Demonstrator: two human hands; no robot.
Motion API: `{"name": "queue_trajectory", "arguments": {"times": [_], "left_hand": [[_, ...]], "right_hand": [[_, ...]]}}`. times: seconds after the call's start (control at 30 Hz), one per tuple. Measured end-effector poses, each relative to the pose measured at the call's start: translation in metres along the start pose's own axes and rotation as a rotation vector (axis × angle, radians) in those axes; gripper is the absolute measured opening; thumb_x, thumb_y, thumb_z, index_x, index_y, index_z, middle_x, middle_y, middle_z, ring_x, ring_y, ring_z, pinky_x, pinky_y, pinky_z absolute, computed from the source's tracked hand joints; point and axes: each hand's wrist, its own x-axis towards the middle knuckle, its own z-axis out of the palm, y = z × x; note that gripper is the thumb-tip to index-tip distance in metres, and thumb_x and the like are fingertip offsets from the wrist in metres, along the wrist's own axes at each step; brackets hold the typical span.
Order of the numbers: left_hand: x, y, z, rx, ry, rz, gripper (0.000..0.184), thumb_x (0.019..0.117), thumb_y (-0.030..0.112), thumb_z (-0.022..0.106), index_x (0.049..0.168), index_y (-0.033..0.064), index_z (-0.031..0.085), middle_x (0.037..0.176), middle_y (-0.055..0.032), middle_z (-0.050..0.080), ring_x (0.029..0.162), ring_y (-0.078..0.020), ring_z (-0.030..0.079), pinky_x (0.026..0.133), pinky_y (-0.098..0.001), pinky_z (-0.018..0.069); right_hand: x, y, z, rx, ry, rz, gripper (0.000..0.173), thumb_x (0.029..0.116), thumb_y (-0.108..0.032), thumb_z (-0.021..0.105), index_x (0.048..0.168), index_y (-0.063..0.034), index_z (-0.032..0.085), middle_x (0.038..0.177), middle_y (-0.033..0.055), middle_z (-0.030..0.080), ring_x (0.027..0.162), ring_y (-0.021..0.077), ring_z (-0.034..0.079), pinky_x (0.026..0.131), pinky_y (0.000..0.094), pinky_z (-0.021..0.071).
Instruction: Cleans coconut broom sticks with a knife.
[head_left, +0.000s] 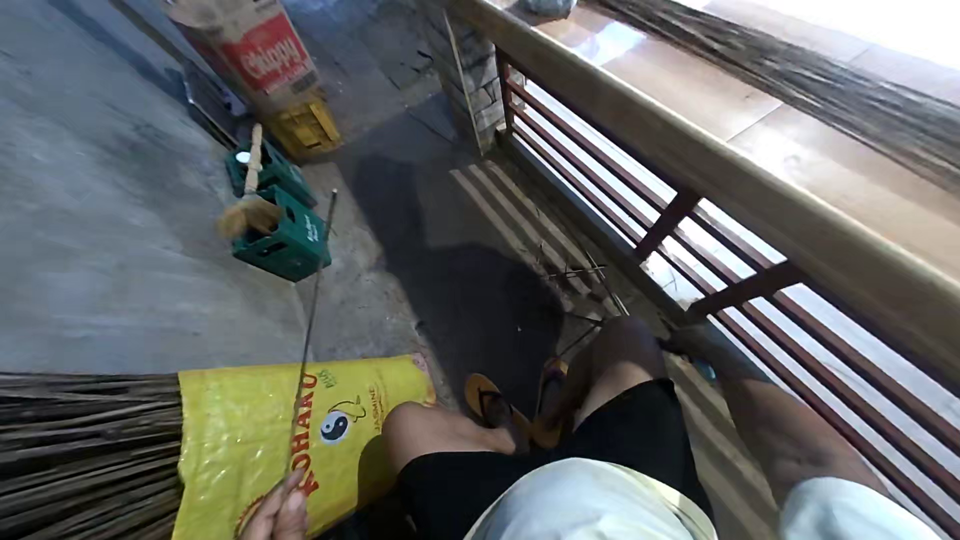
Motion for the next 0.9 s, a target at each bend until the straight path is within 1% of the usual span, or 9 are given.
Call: {"name": "queue_trajectory", "arguments": {"times": [0.17,0.23,0.27,0.33,0.43,0.53,0.7,0.8,0.9], "left_hand": [[-0.001,-0.007,0.014,-0.06,-0.009,-0.029,0.029,0.1045,0.007,0.047,0.122,-0.0132,0.059,0.085,0.0083,0.062,0.068,0.0087,0.054,0.063,-0.0126,0.0487],[0.001,-0.005,0.021,-0.072,-0.02,-0.012,0.028,0.1038,0.006,0.047,0.12,-0.0133,0.06,0.087,0.0081,0.063,0.069,0.0102,0.054,0.064,-0.0116,0.0482],[0.002,-0.004,0.025,-0.074,-0.028,0.002,0.028,0.1035,0.005,0.047,0.12,-0.0132,0.06,0.088,0.0076,0.063,0.07,0.0103,0.054,0.066,-0.0116,0.0483],[0.003,-0.004,0.03,-0.064,-0.04,0.013,0.029,0.1036,0.006,0.047,0.12,-0.0141,0.06,0.093,0.0033,0.065,0.072,0.0095,0.054,0.068,-0.0118,0.0486],[0.002,-0.008,0.031,-0.06,-0.034,-0.002,0.029,0.1032,0.005,0.048,0.12,-0.0144,0.061,0.093,0.0014,0.065,0.072,0.0087,0.055,0.069,-0.0124,0.0493],[-0.003,-0.016,0.024,-0.053,-0.01,0.008,0.028,0.1033,0.005,0.047,0.117,-0.014,0.062,0.088,0.0027,0.064,0.07,0.0097,0.054,0.068,-0.0118,0.0486],[-0.021,-0.038,0.015,-0.03,0.04,-0.038,0.029,0.1033,0.006,0.047,0.117,-0.0143,0.063,0.084,0.0013,0.063,0.069,0.0088,0.053,0.067,-0.012,0.048],[-0.029,-0.042,0.016,-0.009,-0.012,-0.107,0.033,0.1048,0.009,0.046,0.121,-0.0152,0.062,0.092,-0.0077,0.065,0.073,0.0043,0.055,0.071,-0.0158,0.0494],[-0.032,-0.04,0.024,-0.035,-0.038,-0.115,0.031,0.1036,0.007,0.047,0.119,-0.0157,0.062,0.088,-0.005,0.064,0.07,0.0059,0.053,0.067,-0.0135,0.0477]], "right_hand": [[-0.022,-0.106,-0.072,-0.069,0.08,-0.257,0.048,0.0991,-0.033,0.069,0.123,0.0081,0.064,0.12,0.0298,0.065,0.11,0.043,0.064,0.099,0.0626,0.0473],[-0.028,-0.161,-0.091,-0.028,0.081,-0.371,0.041,0.0947,-0.028,0.074,0.115,0.007,0.066,0.102,0.025,0.068,0.088,0.0361,0.067,0.082,0.0575,0.0545],[-0.042,-0.189,-0.098,0.08,0.045,-0.467,0.032,0.0949,-0.023,0.072,0.11,0.0038,0.066,0.084,0.0168,0.066,0.065,0.0242,0.06,0.061,0.0437,0.0525],[-0.074,-0.248,-0.115,0.366,-0.098,-0.568,0.026,0.0976,-0.021,0.068,0.111,0.0005,0.065,0.071,0.0084,0.061,0.048,0.0124,0.051,0.044,0.0292,0.0459],[-0.131,-0.328,-0.144,0.716,-0.138,-0.78,0.018,0.0999,-0.021,0.063,0.107,-0.0041,0.064,0.067,0.001,0.059,0.044,0.0071,0.049,0.041,0.0239,0.046],[-0.169,-0.379,-0.169,0.982,-0.173,-1.067,0.015,0.1061,-0.019,0.053,0.113,-0.0063,0.058,0.076,0.0002,0.061,0.046,0.0048,0.048,0.041,0.0193,0.0444],[-0.166,-0.389,-0.161,0.893,-0.025,-0.992,0.024,0.1035,-0.02,0.06,0.123,-0.0048,0.059,0.08,0.0033,0.063,0.048,0.008,0.051,0.043,0.0227,0.046],[-0.115,-0.355,-0.135,0.759,0.131,-0.854,0.029,0.1011,-0.022,0.063,0.122,-0.0017,0.062,0.083,0.0054,0.065,0.052,0.0099,0.054,0.048,0.0268,0.0492],[-0.065,-0.3,-0.103,0.668,0.212,-0.701,0.033,0.0996,-0.019,0.065,0.122,0.0042,0.061,0.088,0.0118,0.065,0.059,0.0143,0.056,0.057,0.0337,0.0529]]}}
